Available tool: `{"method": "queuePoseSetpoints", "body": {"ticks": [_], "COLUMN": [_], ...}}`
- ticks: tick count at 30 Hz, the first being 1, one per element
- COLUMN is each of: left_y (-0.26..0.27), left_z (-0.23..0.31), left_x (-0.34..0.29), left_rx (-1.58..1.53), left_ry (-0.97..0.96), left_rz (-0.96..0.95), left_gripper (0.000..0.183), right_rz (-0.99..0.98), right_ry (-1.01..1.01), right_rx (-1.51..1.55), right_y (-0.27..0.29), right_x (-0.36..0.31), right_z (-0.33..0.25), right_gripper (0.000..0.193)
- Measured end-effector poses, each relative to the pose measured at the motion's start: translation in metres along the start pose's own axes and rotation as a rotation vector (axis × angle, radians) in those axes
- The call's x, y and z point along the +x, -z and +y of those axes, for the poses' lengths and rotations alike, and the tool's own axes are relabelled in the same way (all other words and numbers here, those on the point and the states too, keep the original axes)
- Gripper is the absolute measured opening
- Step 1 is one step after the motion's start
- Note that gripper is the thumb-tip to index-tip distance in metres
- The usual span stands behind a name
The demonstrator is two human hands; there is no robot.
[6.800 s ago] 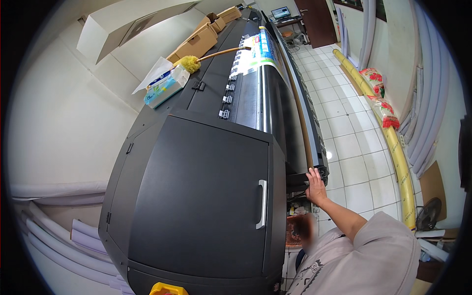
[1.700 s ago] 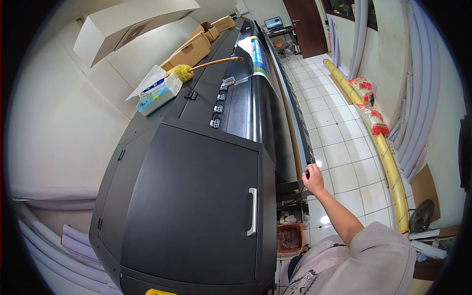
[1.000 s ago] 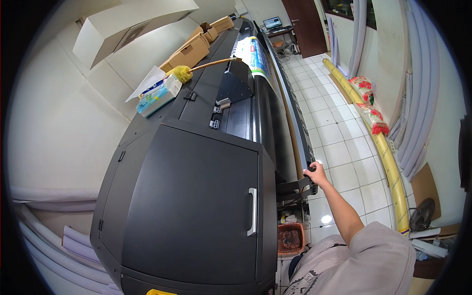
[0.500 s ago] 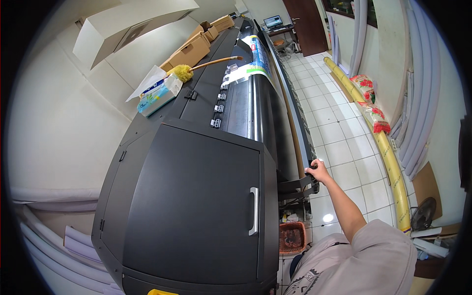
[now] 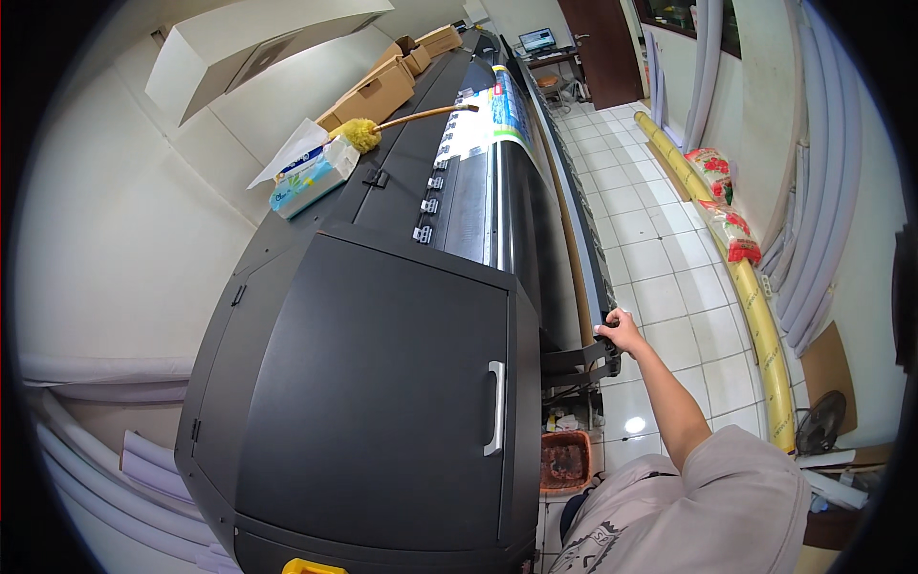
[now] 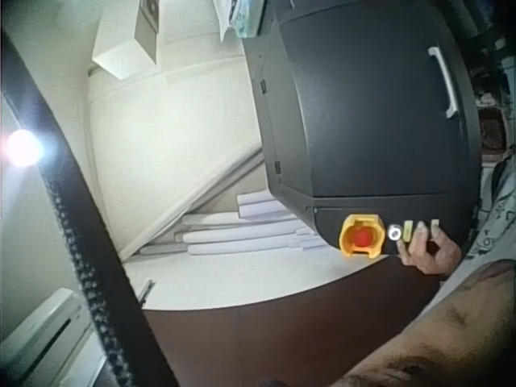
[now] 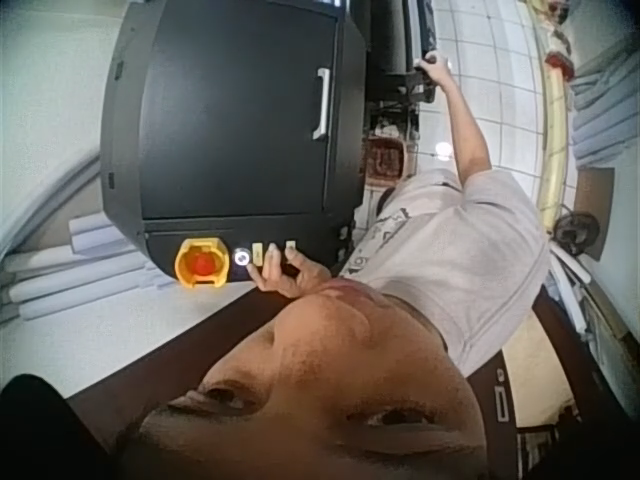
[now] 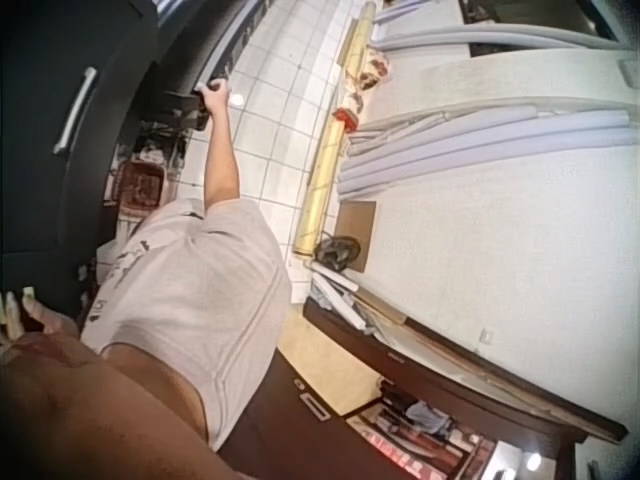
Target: Checking the output of a large-format digital printer and adjusting the paper roll.
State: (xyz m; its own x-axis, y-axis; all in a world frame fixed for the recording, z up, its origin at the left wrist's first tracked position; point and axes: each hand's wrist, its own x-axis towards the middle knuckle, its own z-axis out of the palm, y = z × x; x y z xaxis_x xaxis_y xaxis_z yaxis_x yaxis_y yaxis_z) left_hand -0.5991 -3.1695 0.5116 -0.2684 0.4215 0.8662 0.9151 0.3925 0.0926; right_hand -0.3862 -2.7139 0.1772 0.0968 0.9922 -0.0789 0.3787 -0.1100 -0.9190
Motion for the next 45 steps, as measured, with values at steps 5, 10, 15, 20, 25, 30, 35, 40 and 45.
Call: {"method": "queuePoseSetpoints", "body": {"ticks": [5,10,15,20,25,30,35,40,45], "left_y": [0.0,-0.001,-0.001,-0.002,-0.002,-0.001,-0.001,-0.003,-0.002], "left_z": [0.002,0.0,0.0,-0.001,-0.001,0.001,0.0,-0.003,-0.009], "left_x": [0.003,0.0,-0.001,0.0,-0.001,-0.001,-0.001,-0.005,-0.008], "left_rx": [0.0,-0.022,-0.017,-0.028,-0.028,-0.032,-0.03,-0.038,-0.029], "left_ry": [-0.009,0.014,0.013,0.007,-0.001,0.021,0.025,0.023,-0.041], "left_rz": [0.017,0.009,0.01,0.018,0.024,0.015,0.007,0.024,0.011], "left_gripper": [0.017,0.017,0.016,0.015,0.016,0.016,0.017,0.017,0.018], "right_rz": [-0.012,-0.006,0.013,0.035,0.036,0.025,0.074,0.063,0.089], "right_ry": [-0.014,-0.009,-0.001,0.027,0.033,-0.004,0.069,0.108,0.112], "right_rx": [0.042,0.026,0.037,0.059,0.066,0.092,-0.008,-0.013,0.009], "right_y": [-0.001,0.0,-0.002,-0.004,-0.004,-0.002,0.001,0.0,-0.001], "right_x": [0.0,-0.002,-0.004,-0.003,-0.002,-0.004,-0.004,-0.001,0.0], "right_z": [0.0,-0.002,-0.002,0.001,0.003,-0.001,-0.001,0.003,0.008], "right_gripper": [0.041,0.04,0.04,0.04,0.039,0.042,0.042,0.043,0.044]}}
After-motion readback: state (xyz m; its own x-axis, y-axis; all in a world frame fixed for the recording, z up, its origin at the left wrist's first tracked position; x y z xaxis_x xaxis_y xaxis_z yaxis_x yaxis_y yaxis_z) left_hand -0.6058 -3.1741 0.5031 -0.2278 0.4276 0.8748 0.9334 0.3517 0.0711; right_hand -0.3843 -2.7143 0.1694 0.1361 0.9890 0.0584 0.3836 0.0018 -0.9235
